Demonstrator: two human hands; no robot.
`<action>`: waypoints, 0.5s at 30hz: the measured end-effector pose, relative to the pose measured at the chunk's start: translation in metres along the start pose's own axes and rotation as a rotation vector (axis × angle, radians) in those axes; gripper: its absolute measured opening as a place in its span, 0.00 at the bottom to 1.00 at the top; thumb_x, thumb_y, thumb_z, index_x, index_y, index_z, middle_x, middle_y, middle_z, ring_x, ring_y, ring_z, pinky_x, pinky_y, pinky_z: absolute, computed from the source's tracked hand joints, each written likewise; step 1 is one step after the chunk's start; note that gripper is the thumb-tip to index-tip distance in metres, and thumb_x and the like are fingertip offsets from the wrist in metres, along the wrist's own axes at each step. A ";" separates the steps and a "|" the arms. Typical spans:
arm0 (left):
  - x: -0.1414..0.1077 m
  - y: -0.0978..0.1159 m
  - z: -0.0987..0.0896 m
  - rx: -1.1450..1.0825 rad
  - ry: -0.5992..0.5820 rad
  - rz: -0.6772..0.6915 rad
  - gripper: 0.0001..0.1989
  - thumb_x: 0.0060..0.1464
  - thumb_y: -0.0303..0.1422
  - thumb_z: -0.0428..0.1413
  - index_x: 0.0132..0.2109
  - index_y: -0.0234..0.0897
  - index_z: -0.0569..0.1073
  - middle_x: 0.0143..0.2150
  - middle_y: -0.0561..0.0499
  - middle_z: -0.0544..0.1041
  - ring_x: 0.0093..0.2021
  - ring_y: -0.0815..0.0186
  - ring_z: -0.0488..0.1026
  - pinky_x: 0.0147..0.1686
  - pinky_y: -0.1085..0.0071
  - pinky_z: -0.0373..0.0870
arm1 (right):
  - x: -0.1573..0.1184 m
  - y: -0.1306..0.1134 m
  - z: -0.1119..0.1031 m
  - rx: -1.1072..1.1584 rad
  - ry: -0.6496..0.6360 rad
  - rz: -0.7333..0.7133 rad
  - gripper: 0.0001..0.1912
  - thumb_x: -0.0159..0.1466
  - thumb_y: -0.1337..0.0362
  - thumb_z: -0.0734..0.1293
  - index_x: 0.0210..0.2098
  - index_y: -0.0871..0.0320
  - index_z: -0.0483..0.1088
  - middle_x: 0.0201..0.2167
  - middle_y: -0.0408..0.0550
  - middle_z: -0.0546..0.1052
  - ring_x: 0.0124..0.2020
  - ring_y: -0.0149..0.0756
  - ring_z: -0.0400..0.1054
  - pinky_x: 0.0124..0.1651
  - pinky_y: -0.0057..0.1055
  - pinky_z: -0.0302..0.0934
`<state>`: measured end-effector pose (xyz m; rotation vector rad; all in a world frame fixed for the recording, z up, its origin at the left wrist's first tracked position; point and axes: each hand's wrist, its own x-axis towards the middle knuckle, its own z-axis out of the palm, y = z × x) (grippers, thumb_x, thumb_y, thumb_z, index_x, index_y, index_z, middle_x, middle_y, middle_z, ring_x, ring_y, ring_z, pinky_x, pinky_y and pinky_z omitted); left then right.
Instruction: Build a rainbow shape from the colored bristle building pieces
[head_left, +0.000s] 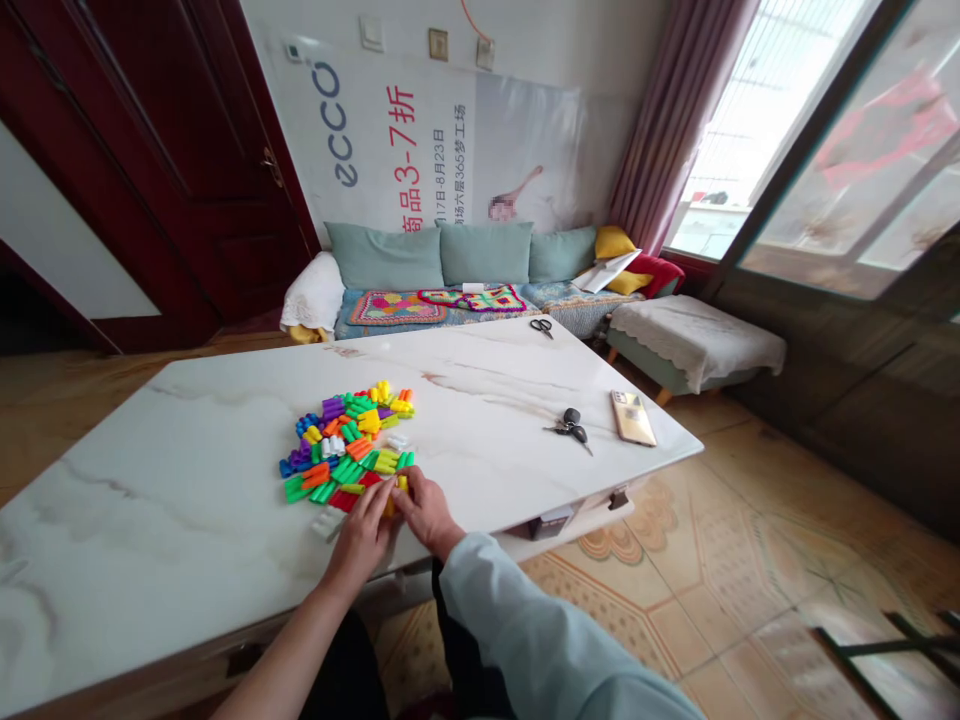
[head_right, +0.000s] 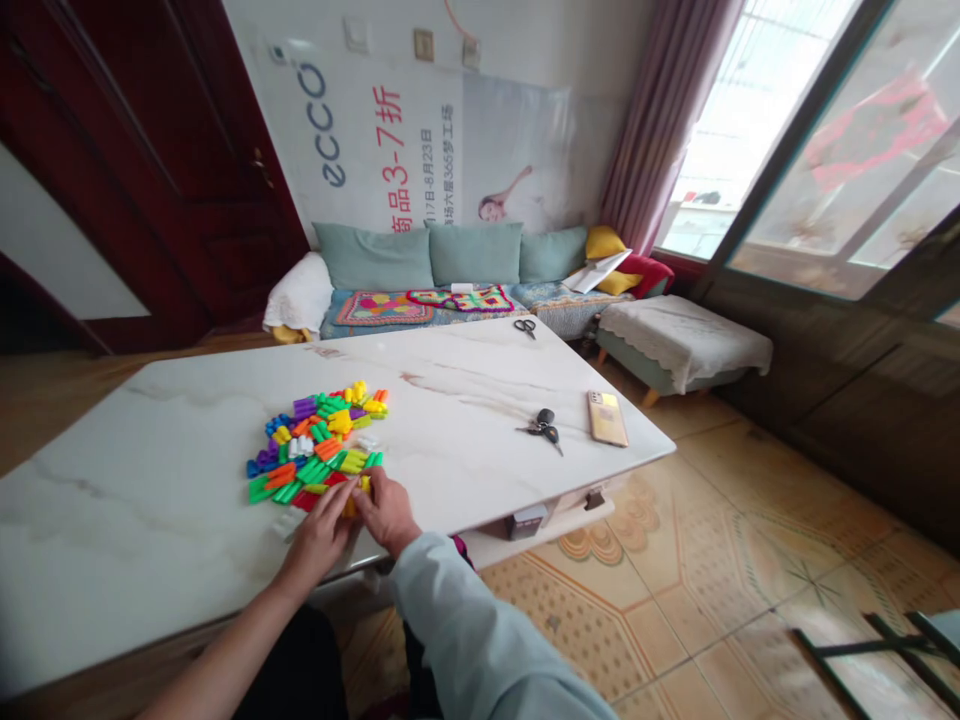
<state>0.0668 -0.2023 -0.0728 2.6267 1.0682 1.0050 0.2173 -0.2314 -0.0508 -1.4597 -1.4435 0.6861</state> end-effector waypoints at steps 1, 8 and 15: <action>0.001 -0.002 0.002 -0.001 0.008 -0.027 0.25 0.61 0.32 0.44 0.65 0.39 0.57 0.59 0.41 0.66 0.58 0.55 0.67 0.54 0.58 0.69 | 0.000 0.001 0.001 0.011 0.014 0.008 0.13 0.65 0.58 0.59 0.47 0.54 0.63 0.25 0.40 0.70 0.27 0.33 0.65 0.34 0.28 0.59; 0.035 -0.031 -0.005 0.184 -0.011 -0.216 0.25 0.57 0.29 0.45 0.62 0.29 0.60 0.52 0.35 0.68 0.54 0.48 0.68 0.52 0.52 0.69 | 0.002 0.005 0.006 0.098 0.043 0.057 0.11 0.68 0.62 0.54 0.49 0.54 0.57 0.18 0.34 0.66 0.21 0.31 0.66 0.31 0.27 0.61; 0.037 -0.016 -0.013 0.229 0.057 -0.138 0.27 0.58 0.30 0.46 0.65 0.34 0.57 0.64 0.37 0.58 0.63 0.50 0.58 0.60 0.53 0.59 | 0.004 0.010 0.009 0.137 0.061 0.056 0.10 0.67 0.59 0.57 0.47 0.53 0.59 0.22 0.37 0.72 0.25 0.31 0.70 0.33 0.27 0.63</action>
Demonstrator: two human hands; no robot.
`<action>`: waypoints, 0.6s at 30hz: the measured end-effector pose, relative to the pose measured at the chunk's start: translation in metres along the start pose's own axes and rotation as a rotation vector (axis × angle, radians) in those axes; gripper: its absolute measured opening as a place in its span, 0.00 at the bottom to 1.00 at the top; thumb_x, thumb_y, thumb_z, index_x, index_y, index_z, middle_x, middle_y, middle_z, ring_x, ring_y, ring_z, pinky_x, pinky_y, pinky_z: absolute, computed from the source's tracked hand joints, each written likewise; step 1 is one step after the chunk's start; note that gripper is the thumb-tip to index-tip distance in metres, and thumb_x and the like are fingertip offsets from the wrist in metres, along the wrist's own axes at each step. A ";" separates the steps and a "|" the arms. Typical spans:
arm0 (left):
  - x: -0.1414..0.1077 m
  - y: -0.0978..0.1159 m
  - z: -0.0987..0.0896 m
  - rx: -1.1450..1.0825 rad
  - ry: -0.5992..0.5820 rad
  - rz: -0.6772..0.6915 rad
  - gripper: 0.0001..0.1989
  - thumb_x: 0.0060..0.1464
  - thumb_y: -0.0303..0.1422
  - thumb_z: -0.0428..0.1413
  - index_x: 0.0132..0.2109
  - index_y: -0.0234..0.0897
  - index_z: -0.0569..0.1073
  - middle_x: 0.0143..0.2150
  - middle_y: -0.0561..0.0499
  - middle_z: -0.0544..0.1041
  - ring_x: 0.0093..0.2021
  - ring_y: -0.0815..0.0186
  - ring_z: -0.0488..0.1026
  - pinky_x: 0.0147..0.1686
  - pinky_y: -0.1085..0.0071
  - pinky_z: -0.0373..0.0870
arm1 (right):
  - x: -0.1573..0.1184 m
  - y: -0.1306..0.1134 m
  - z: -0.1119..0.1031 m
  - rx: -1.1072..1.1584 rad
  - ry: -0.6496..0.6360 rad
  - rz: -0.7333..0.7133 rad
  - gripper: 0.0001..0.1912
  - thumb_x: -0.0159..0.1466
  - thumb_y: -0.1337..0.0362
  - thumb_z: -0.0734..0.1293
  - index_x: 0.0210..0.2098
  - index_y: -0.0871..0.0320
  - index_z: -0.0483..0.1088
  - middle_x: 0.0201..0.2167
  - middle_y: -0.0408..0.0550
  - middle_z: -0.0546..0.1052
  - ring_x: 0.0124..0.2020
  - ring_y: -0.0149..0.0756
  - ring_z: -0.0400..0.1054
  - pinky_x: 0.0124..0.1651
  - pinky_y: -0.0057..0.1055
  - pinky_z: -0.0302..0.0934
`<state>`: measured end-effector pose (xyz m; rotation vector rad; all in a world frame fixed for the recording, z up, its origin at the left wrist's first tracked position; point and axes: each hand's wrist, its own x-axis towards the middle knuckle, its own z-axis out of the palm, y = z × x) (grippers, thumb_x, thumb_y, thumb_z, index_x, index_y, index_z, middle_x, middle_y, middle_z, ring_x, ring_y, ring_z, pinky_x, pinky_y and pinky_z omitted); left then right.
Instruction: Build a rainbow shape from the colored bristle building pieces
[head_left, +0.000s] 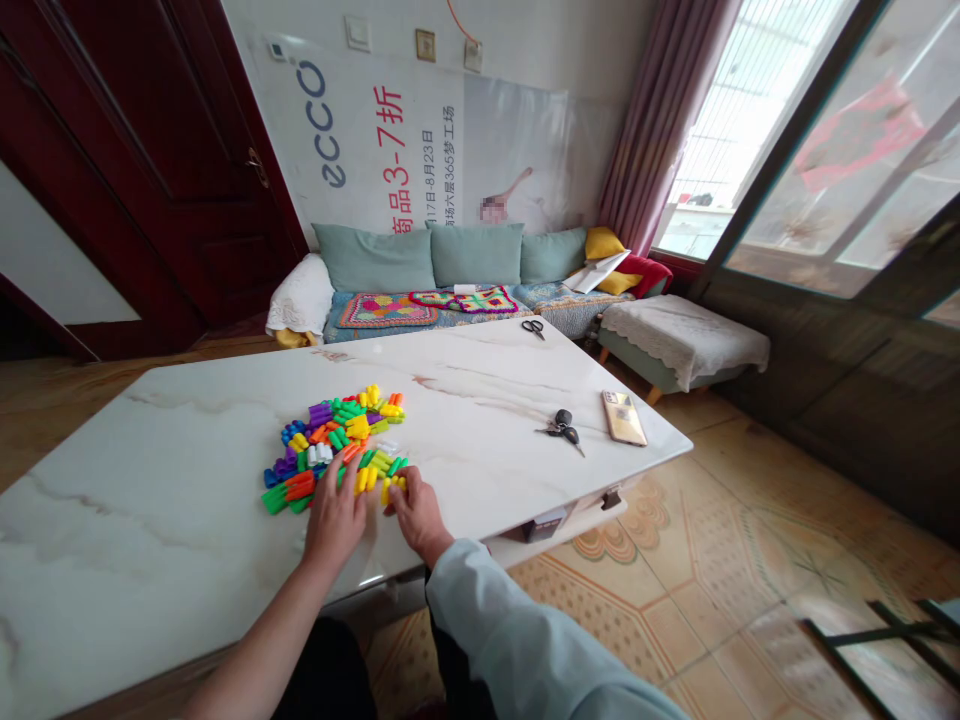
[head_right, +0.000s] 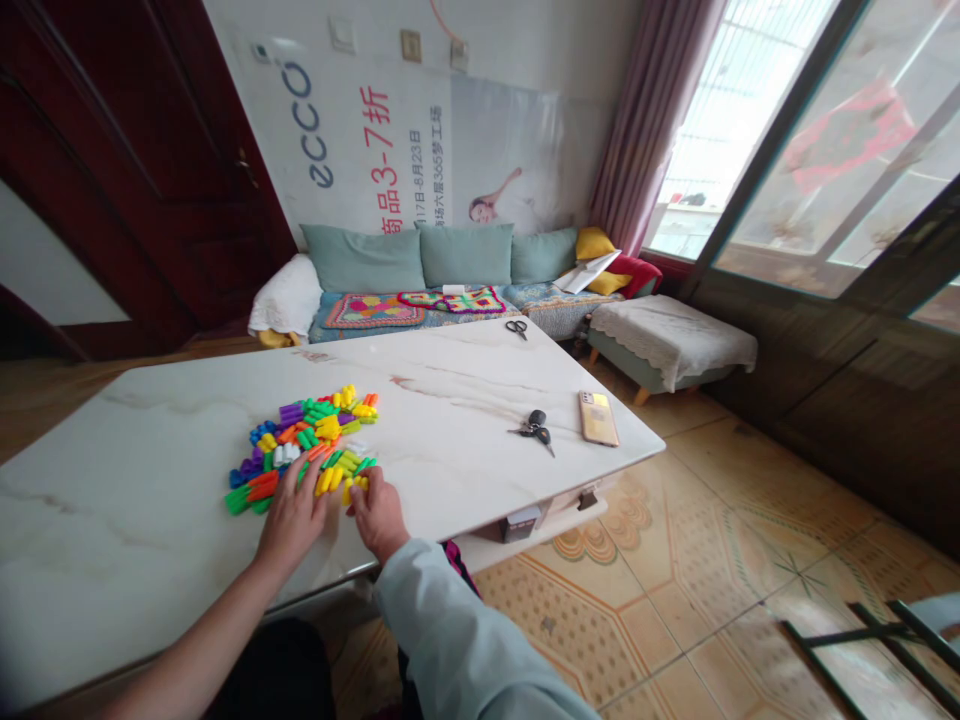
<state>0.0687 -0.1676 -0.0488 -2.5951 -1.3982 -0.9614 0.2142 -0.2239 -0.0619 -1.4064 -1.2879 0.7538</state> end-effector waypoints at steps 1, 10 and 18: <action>-0.010 0.004 -0.002 0.017 -0.002 0.018 0.27 0.58 0.33 0.47 0.65 0.35 0.57 0.65 0.38 0.56 0.64 0.49 0.57 0.61 0.52 0.57 | 0.000 0.001 0.001 0.004 0.006 -0.001 0.10 0.67 0.59 0.58 0.46 0.53 0.59 0.24 0.38 0.73 0.25 0.31 0.70 0.33 0.27 0.64; -0.038 0.004 -0.004 0.217 -0.231 0.054 0.29 0.57 0.45 0.49 0.64 0.43 0.61 0.69 0.43 0.52 0.68 0.48 0.46 0.63 0.41 0.41 | 0.000 0.005 0.002 -0.015 0.088 -0.046 0.08 0.64 0.60 0.60 0.41 0.54 0.64 0.26 0.39 0.70 0.26 0.31 0.66 0.32 0.27 0.61; -0.026 -0.004 0.003 0.234 -0.149 0.053 0.29 0.57 0.47 0.49 0.64 0.46 0.62 0.69 0.44 0.54 0.67 0.53 0.52 0.64 0.49 0.43 | -0.006 -0.008 -0.013 -0.198 0.257 -0.130 0.05 0.60 0.65 0.65 0.33 0.54 0.73 0.33 0.46 0.70 0.39 0.36 0.66 0.43 0.32 0.61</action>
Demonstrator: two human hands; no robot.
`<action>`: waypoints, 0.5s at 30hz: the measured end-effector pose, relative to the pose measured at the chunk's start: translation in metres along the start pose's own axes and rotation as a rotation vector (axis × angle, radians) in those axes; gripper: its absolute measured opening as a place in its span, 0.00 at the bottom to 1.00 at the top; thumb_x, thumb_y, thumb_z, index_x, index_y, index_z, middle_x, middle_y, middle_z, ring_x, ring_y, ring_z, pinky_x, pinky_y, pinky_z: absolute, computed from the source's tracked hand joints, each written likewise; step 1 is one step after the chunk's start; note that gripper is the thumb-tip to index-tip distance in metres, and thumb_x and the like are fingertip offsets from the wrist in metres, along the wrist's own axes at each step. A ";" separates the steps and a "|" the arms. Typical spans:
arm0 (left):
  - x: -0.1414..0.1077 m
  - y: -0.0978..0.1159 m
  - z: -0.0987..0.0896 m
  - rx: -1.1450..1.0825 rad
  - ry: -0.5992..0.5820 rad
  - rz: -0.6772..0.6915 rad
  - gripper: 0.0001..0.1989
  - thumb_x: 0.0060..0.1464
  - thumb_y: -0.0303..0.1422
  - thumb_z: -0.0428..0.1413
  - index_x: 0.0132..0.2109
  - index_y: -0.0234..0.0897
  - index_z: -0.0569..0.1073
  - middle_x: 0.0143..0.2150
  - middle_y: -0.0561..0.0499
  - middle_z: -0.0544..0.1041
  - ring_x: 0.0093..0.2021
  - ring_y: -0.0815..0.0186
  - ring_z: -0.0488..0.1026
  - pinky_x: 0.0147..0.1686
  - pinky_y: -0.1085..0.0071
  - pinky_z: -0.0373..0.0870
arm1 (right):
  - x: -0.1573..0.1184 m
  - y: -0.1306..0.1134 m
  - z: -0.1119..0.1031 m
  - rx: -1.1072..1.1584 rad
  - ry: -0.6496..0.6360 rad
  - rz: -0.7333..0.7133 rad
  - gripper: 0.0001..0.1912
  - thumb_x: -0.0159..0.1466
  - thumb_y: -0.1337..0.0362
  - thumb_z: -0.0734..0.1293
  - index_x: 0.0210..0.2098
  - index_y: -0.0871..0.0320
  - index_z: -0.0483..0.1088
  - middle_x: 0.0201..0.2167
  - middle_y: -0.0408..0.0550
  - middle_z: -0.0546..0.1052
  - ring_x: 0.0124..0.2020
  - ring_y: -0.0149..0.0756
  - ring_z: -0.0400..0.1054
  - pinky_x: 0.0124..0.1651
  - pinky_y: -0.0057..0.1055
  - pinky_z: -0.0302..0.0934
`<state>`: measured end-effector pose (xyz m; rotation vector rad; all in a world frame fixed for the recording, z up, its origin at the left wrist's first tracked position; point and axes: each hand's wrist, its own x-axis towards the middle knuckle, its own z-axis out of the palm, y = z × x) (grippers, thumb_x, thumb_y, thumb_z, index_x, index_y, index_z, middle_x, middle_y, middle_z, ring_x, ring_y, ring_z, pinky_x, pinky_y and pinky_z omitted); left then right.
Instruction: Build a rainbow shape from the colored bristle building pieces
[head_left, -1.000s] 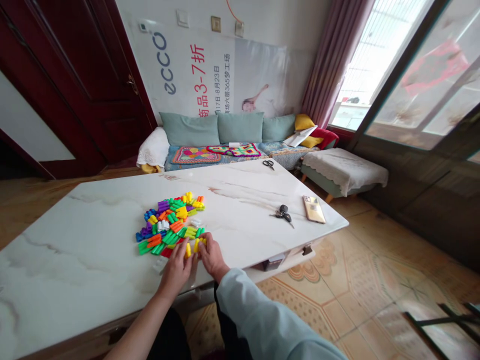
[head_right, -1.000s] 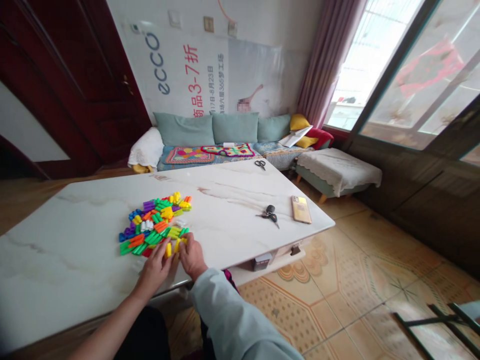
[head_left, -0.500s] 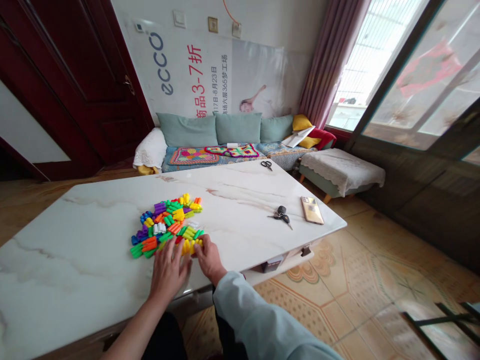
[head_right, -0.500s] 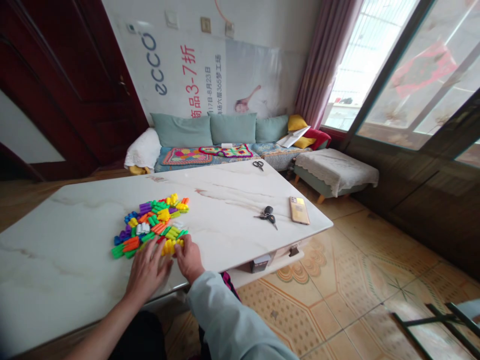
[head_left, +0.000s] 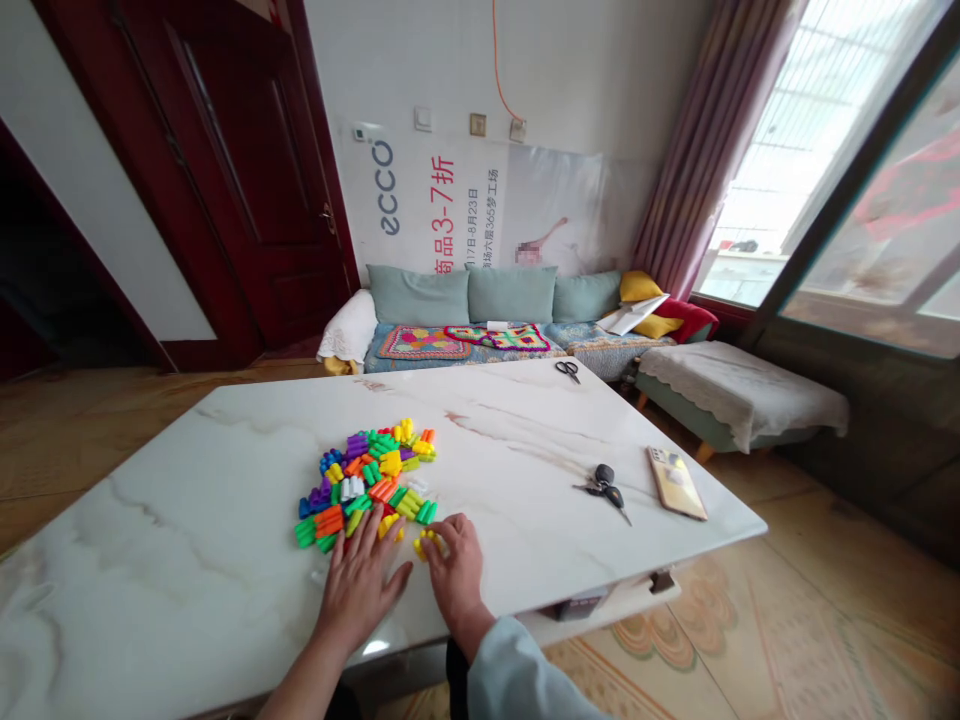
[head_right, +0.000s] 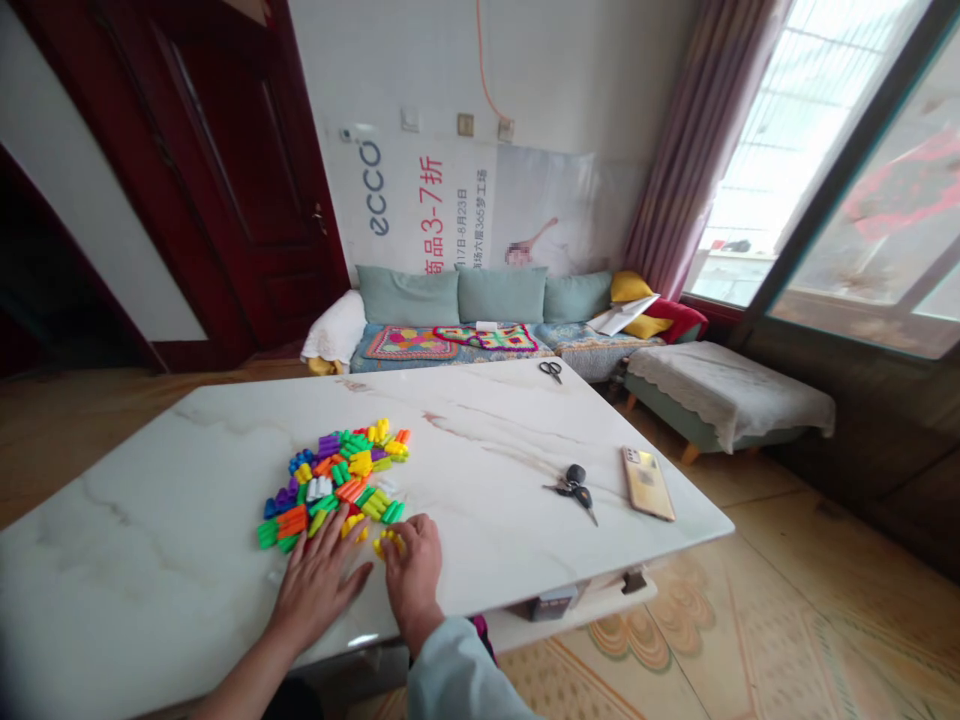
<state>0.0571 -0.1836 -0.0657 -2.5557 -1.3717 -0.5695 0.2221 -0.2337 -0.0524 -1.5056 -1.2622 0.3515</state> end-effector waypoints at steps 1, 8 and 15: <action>-0.001 0.000 0.001 0.000 0.006 0.000 0.29 0.57 0.47 0.49 0.64 0.47 0.61 0.69 0.44 0.54 0.67 0.53 0.52 0.64 0.49 0.42 | 0.005 0.003 -0.004 -0.018 -0.012 0.010 0.05 0.60 0.66 0.64 0.33 0.54 0.73 0.32 0.45 0.69 0.36 0.35 0.66 0.40 0.31 0.61; -0.005 0.002 0.002 0.020 0.050 -0.024 0.31 0.56 0.42 0.52 0.66 0.51 0.57 0.69 0.49 0.55 0.67 0.53 0.52 0.64 0.51 0.43 | 0.084 0.057 -0.042 -0.163 -0.045 -0.023 0.10 0.59 0.64 0.60 0.34 0.56 0.73 0.32 0.47 0.73 0.31 0.35 0.69 0.36 0.29 0.63; -0.004 0.002 -0.003 0.100 0.075 0.002 0.36 0.53 0.44 0.54 0.67 0.51 0.54 0.69 0.49 0.56 0.66 0.53 0.53 0.63 0.54 0.45 | 0.175 0.090 -0.017 -0.256 -0.052 -0.024 0.13 0.59 0.62 0.59 0.36 0.58 0.73 0.36 0.51 0.74 0.33 0.37 0.68 0.40 0.33 0.62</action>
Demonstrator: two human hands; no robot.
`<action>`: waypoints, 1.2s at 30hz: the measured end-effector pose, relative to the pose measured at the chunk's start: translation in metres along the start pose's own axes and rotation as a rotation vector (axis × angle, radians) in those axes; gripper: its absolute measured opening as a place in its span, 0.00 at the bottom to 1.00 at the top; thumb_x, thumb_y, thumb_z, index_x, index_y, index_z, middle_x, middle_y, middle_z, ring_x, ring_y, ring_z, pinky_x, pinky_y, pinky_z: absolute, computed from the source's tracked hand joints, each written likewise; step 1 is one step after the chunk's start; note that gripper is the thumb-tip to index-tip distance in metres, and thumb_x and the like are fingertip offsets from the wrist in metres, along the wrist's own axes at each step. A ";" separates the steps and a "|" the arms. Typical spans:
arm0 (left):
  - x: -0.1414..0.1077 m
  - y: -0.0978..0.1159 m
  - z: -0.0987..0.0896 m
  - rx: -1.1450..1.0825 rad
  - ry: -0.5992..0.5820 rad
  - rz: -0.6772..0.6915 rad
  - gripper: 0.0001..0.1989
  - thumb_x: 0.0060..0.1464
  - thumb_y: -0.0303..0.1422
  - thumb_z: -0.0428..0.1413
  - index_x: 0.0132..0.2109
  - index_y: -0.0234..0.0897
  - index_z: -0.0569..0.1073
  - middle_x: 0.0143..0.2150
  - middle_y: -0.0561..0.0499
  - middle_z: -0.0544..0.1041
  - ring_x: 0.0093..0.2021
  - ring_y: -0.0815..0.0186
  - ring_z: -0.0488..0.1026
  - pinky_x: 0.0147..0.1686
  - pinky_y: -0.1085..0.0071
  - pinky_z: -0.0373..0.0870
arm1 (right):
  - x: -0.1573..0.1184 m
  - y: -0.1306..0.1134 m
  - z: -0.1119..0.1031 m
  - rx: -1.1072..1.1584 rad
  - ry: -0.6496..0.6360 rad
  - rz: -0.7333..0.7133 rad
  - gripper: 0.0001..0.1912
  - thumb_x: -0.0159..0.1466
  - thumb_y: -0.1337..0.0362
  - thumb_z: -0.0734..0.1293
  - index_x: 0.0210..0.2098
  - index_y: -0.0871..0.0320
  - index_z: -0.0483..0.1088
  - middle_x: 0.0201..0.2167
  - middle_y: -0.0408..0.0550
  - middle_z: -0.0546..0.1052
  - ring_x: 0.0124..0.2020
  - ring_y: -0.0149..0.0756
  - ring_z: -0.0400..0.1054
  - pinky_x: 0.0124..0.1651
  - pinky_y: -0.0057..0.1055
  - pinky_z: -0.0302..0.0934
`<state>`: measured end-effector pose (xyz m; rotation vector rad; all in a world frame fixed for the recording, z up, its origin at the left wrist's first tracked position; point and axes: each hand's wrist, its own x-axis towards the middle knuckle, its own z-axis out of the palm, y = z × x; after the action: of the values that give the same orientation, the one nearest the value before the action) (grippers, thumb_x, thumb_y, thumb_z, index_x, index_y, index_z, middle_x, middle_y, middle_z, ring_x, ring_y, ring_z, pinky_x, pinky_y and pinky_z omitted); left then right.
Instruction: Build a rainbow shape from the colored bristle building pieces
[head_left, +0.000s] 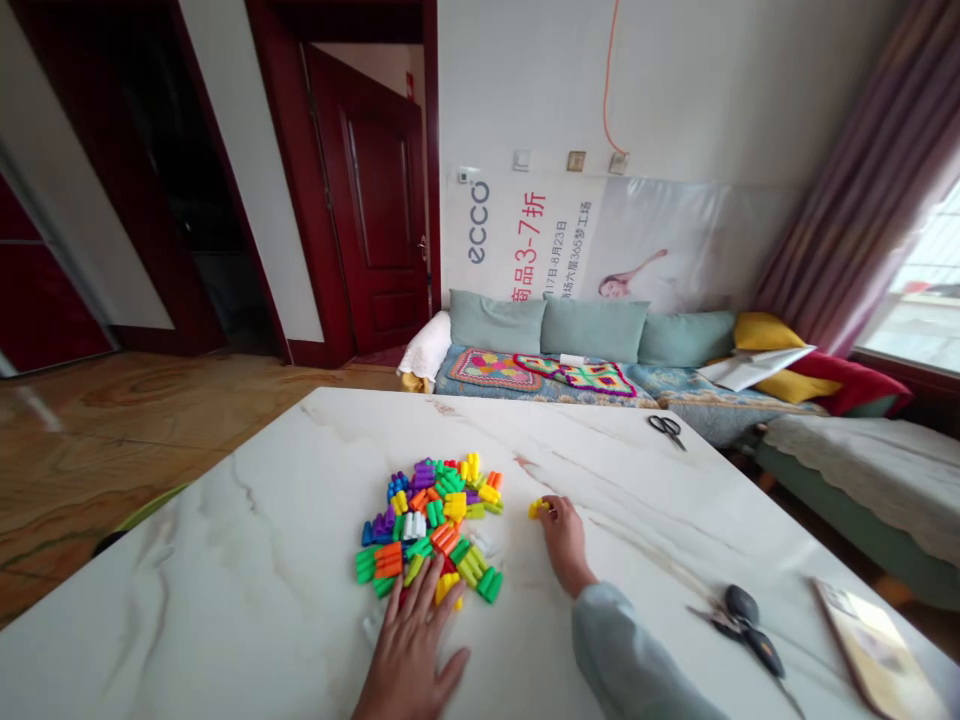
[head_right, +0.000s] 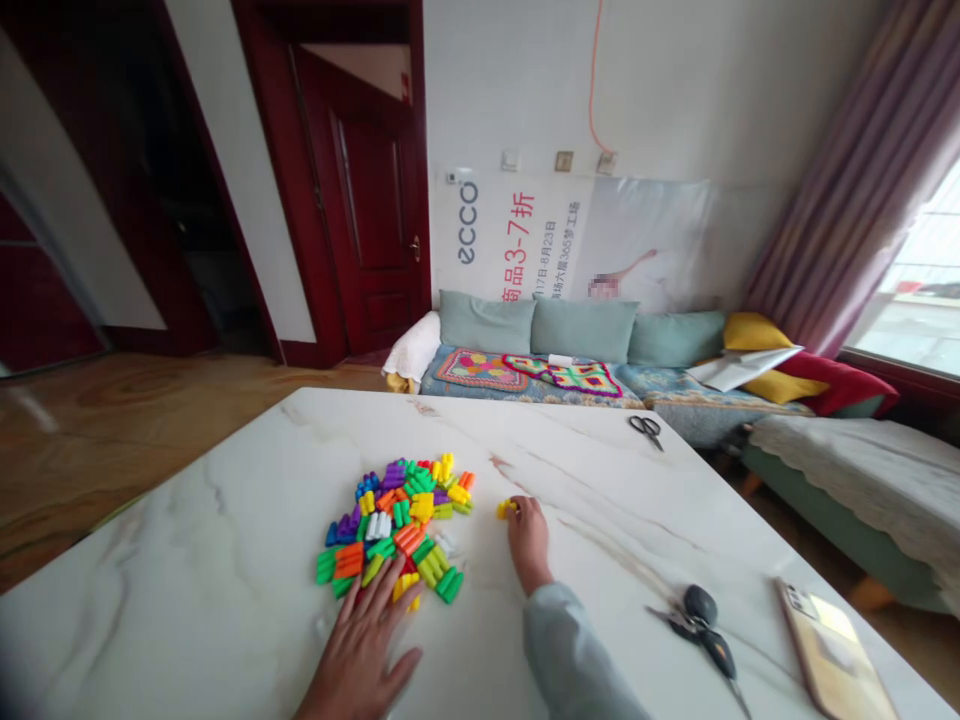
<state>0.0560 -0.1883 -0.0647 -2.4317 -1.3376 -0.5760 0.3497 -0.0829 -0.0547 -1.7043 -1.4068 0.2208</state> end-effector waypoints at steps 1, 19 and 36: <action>0.000 0.000 0.000 0.003 -0.001 0.005 0.36 0.53 0.45 0.54 0.67 0.51 0.54 0.68 0.49 0.56 0.66 0.53 0.53 0.63 0.54 0.45 | 0.010 -0.001 0.007 -0.017 -0.010 -0.001 0.12 0.59 0.63 0.59 0.36 0.58 0.73 0.36 0.50 0.74 0.33 0.36 0.68 0.39 0.32 0.62; 0.000 0.000 -0.005 -0.123 -0.062 -0.014 0.35 0.54 0.43 0.54 0.67 0.52 0.53 0.71 0.50 0.49 0.66 0.51 0.53 0.64 0.50 0.42 | 0.006 -0.040 0.042 -0.093 -0.041 -0.213 0.19 0.62 0.67 0.56 0.51 0.56 0.69 0.50 0.52 0.72 0.48 0.38 0.66 0.49 0.35 0.61; -0.002 0.001 -0.006 -0.260 -0.204 -0.106 0.36 0.52 0.46 0.55 0.67 0.55 0.53 0.72 0.53 0.42 0.69 0.51 0.47 0.65 0.48 0.42 | -0.059 -0.052 0.042 0.002 -0.107 -0.207 0.14 0.62 0.65 0.56 0.44 0.53 0.68 0.44 0.50 0.74 0.45 0.41 0.68 0.49 0.38 0.63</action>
<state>0.0550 -0.1925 -0.0608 -2.7019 -1.5677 -0.5720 0.2664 -0.1142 -0.0647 -1.5508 -1.6489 0.2000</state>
